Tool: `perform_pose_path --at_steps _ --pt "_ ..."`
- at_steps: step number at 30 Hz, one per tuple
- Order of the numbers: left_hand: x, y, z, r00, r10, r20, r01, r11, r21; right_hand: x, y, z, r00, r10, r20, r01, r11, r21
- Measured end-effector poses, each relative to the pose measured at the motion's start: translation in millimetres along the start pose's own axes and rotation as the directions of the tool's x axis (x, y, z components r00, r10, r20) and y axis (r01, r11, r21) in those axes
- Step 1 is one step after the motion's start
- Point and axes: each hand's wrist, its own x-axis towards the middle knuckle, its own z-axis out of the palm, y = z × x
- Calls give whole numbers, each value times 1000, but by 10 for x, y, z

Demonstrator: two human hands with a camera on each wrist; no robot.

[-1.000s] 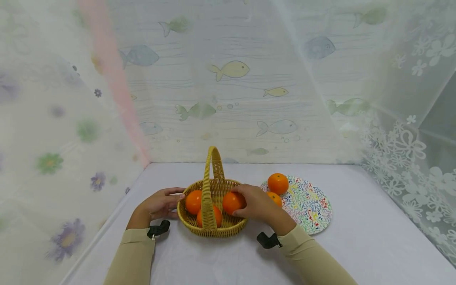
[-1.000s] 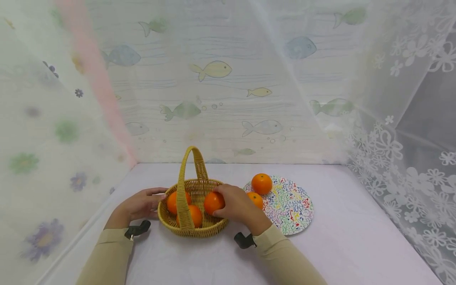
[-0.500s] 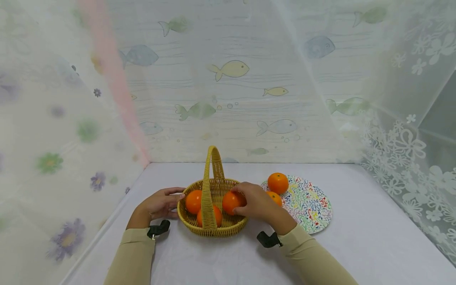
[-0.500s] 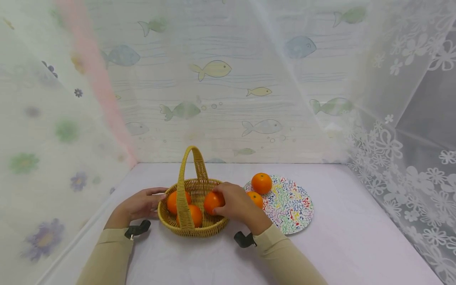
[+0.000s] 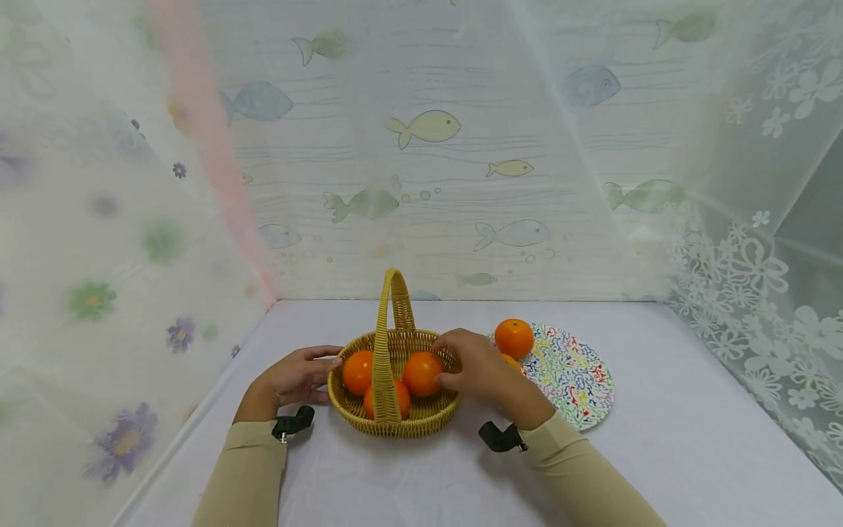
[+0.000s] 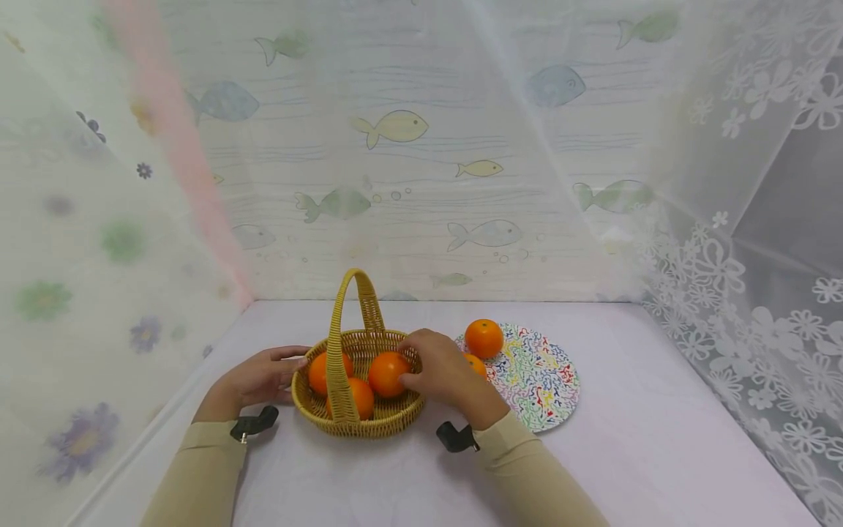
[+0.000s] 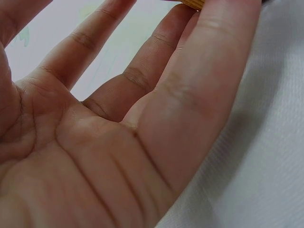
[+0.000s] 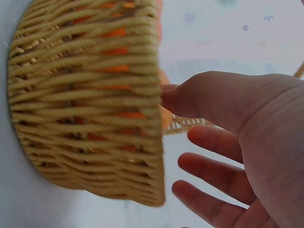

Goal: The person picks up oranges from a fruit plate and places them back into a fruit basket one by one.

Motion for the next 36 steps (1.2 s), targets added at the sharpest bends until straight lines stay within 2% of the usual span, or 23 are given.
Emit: perform_pose_path --at_steps 8,15,22,26,36 --pt "-6 3 -3 1000 -3 -4 3 1000 -2 -11 94 -153 998 38 -59 -37 999 26" --pt "-20 0 -14 1000 13 25 -13 1000 8 -39 182 -282 993 66 -99 -63 997 39" --pt "-21 -10 -16 999 22 38 -22 1000 4 -81 270 -400 979 142 -146 -139 990 25" --pt "-24 -18 -14 999 26 39 -27 1000 8 -103 343 -441 970 194 -147 -187 980 61" --pt "-45 11 8 999 26 30 -26 999 30 -123 534 -505 951 276 -138 -270 961 63"
